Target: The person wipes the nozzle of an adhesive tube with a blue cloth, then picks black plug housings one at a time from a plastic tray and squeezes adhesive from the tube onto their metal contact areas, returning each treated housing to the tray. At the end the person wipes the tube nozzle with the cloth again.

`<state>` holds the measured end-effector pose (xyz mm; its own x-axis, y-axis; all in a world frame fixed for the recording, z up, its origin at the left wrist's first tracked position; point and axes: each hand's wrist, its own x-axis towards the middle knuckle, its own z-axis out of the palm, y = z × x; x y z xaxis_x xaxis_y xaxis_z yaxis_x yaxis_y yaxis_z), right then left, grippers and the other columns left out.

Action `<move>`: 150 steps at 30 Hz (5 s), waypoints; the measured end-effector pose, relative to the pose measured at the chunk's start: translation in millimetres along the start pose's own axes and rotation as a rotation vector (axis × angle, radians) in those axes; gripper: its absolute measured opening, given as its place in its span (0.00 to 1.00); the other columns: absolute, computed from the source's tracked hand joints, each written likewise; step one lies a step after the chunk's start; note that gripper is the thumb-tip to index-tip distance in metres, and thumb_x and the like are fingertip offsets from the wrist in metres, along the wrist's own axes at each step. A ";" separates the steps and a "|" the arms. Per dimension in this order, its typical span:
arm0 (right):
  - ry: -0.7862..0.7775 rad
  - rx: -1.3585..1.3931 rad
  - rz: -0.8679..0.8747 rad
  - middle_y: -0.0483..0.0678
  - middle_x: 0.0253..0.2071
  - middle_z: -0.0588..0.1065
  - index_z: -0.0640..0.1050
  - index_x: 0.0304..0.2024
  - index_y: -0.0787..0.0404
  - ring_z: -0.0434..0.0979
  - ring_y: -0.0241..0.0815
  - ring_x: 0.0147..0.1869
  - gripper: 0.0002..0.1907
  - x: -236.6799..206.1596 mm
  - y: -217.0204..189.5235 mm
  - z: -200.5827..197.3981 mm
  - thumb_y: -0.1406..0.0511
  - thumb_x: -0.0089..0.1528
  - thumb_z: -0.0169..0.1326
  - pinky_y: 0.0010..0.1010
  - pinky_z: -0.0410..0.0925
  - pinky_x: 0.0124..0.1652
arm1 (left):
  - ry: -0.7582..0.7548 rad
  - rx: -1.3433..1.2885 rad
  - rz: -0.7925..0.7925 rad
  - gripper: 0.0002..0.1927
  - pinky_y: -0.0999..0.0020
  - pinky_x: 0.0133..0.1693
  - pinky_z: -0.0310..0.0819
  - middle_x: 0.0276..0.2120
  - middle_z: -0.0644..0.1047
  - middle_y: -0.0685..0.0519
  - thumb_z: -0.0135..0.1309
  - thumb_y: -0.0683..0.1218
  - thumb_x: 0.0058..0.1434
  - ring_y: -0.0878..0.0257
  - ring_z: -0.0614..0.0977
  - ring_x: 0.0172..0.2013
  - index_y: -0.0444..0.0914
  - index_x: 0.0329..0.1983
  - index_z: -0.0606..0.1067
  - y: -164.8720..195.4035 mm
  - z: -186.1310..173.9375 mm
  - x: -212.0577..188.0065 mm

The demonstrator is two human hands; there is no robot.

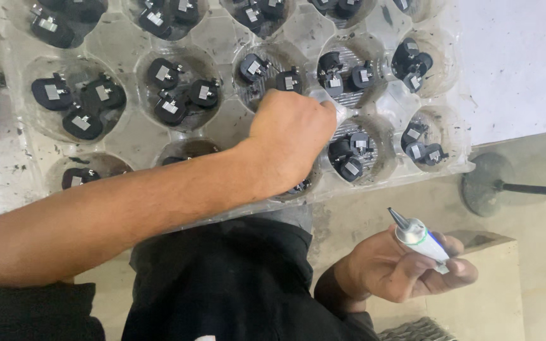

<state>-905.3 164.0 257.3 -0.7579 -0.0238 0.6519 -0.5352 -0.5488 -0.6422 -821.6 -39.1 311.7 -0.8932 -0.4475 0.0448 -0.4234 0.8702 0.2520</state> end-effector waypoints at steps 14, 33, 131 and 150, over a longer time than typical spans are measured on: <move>-0.044 0.039 0.197 0.52 0.50 0.73 0.65 0.53 0.57 0.80 0.44 0.49 0.22 73.0 27.3 45.4 0.70 0.68 0.66 0.31 0.78 0.46 | 0.049 -0.876 0.092 0.20 0.59 0.37 0.79 0.45 0.77 0.47 0.61 0.42 0.51 0.48 0.83 0.37 0.38 0.49 0.78 -23.2 -157.4 5.7; -0.420 -0.133 -0.080 0.46 0.42 0.72 0.63 0.47 0.51 0.79 0.47 0.45 0.21 114.0 26.5 8.4 0.66 0.64 0.65 0.35 0.80 0.44 | 0.532 -1.583 -0.320 0.22 0.68 0.47 0.90 0.53 0.77 0.47 0.59 0.26 0.58 0.60 0.87 0.45 0.32 0.56 0.78 59.0 -67.9 -18.7; -0.070 -0.235 -0.196 0.49 0.40 0.69 0.66 0.47 0.55 0.74 0.45 0.37 0.17 282.6 -55.7 80.2 0.66 0.65 0.63 0.27 0.69 0.35 | -0.091 -0.209 -0.132 0.27 0.49 0.37 0.77 0.28 0.80 0.42 0.70 0.65 0.44 0.44 0.83 0.35 0.36 0.25 0.81 70.3 -228.8 147.4; -0.092 -0.203 -0.151 0.51 0.39 0.72 0.67 0.49 0.58 0.75 0.43 0.40 0.17 316.3 -47.3 82.5 0.67 0.66 0.63 0.30 0.76 0.40 | 0.033 -0.082 0.381 0.18 0.51 0.37 0.76 0.30 0.81 0.51 0.64 0.36 0.40 0.49 0.82 0.38 0.45 0.34 0.79 28.4 -263.1 330.1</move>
<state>-1088.9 113.5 527.1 -0.6319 -0.0352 0.7743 -0.7105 -0.3730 -0.5968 -1088.6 -216.3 587.9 -0.9781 -0.1031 0.1810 -0.0475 0.9565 0.2877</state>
